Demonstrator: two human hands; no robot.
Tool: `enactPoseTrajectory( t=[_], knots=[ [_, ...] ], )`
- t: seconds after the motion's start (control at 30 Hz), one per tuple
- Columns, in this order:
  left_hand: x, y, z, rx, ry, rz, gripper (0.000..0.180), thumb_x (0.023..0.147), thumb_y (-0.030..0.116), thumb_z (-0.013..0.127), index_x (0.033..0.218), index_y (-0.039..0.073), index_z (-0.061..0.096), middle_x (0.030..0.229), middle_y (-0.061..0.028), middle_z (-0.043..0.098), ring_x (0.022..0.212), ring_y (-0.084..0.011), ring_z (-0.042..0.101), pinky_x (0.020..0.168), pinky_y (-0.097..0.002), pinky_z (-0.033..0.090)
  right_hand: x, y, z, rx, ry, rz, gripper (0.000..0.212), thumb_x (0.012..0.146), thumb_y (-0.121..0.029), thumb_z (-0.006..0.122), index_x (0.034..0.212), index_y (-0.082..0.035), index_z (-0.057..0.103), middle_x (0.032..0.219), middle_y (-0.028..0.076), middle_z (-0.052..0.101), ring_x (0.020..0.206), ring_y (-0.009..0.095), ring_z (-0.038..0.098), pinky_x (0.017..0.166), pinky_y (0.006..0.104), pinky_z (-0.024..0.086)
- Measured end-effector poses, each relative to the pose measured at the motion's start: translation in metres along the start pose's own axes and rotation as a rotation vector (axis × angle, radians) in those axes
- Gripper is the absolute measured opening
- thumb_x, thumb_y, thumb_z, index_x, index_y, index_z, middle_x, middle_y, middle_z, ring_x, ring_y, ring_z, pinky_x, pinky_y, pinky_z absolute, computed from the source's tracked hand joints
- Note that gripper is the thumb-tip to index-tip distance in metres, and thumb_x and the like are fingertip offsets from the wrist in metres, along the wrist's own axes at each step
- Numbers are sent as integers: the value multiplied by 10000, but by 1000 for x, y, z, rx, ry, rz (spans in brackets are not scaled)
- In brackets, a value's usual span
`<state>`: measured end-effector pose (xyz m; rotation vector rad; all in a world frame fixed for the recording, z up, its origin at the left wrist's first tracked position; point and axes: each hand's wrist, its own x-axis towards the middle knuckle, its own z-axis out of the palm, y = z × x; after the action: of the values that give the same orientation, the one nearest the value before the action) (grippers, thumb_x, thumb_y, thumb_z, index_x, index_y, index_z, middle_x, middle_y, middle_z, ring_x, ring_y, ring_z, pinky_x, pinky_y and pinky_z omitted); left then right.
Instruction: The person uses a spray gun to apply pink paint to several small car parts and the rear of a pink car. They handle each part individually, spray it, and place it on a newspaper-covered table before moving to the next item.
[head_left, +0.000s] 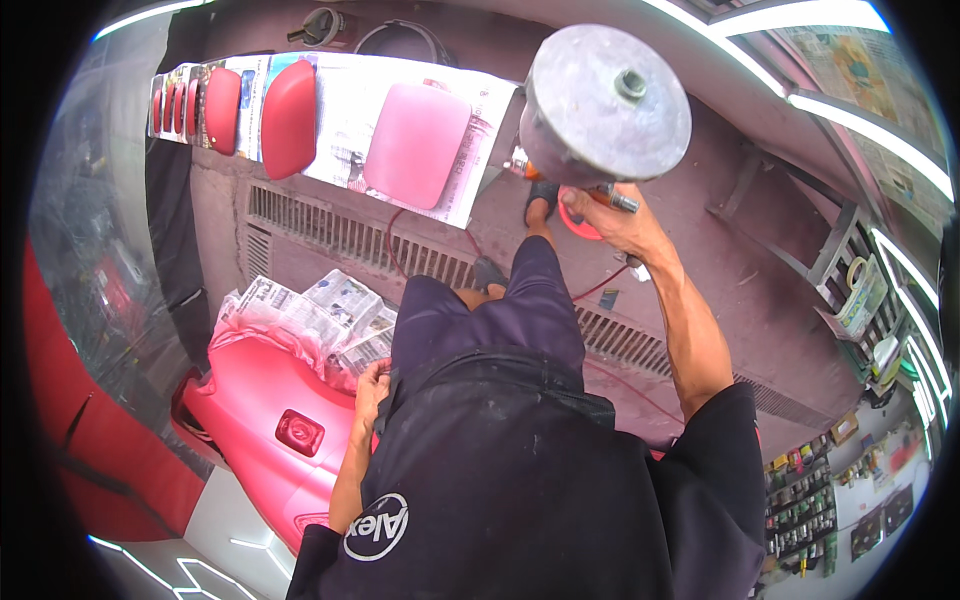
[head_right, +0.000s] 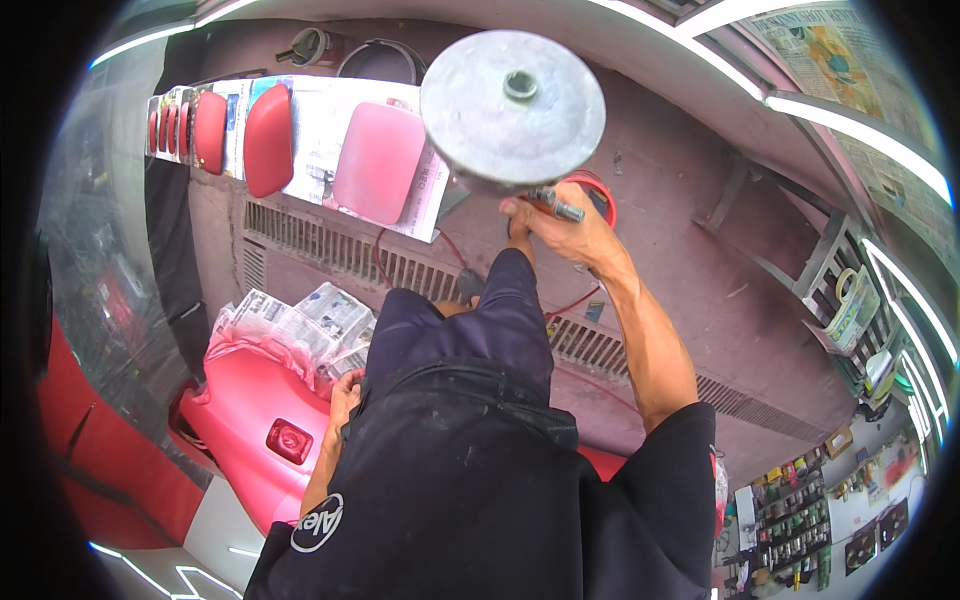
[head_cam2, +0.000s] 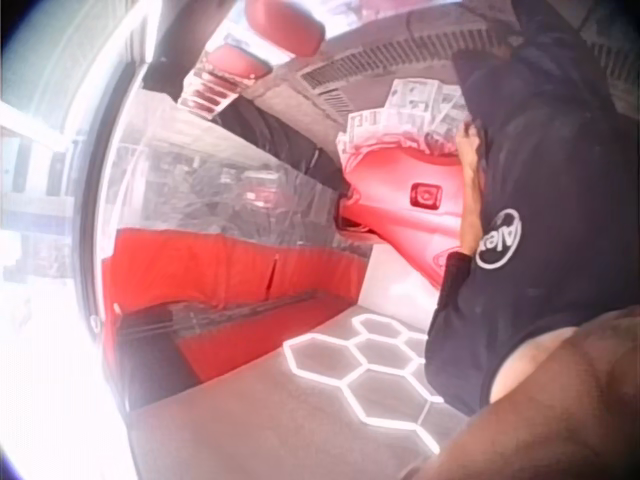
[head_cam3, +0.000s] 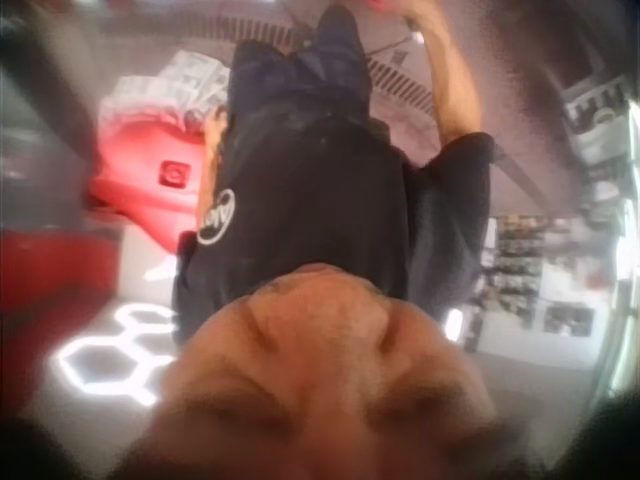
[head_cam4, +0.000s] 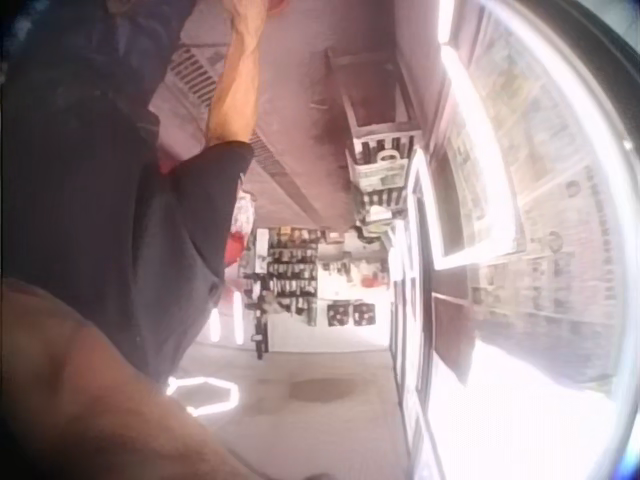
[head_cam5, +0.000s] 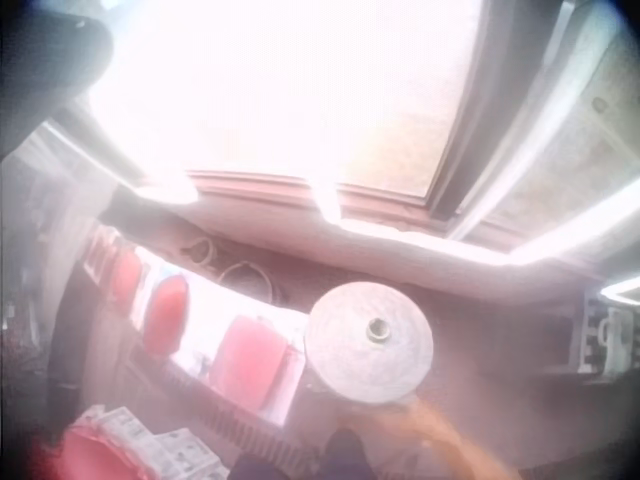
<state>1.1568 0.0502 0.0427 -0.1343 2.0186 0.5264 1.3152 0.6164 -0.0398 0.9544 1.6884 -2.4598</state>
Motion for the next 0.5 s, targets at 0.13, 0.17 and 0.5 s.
enactPoseTrajectory(
  t=[0.13, 0.17, 0.5],
  knots=[
    [-2, 6, -4, 66, -1, 77, 446, 912, 41, 431, 1297, -77, 623, 1122, -109, 716, 989, -160, 657, 894, -276, 512, -28, 11, 19, -4, -31, -155, 228, 958, -176, 783, 1095, -1, 735, 953, 19, 721, 887, 94, 602, 764, 305, 507],
    [-3, 14, -4, 81, 0, 94, 445, 911, 41, 432, 1296, -74, 625, 1118, -109, 720, 989, -161, 660, 895, -279, 513, -30, 11, 23, 61, 21, -122, 233, 963, -192, 779, 1084, 2, 735, 939, 21, 719, 879, 95, 603, 753, 302, 506],
    [9, 35, 15, 189, 50, 96, 443, 901, 55, 446, 1285, -55, 638, 1114, -132, 737, 1020, -185, 668, 944, -306, 506, -6, 35, 30, -43, 411, -88, 371, 986, -367, 750, 1004, 4, 739, 789, -7, 658, 707, 85, 537, 645, 269, 452]
  ],
)
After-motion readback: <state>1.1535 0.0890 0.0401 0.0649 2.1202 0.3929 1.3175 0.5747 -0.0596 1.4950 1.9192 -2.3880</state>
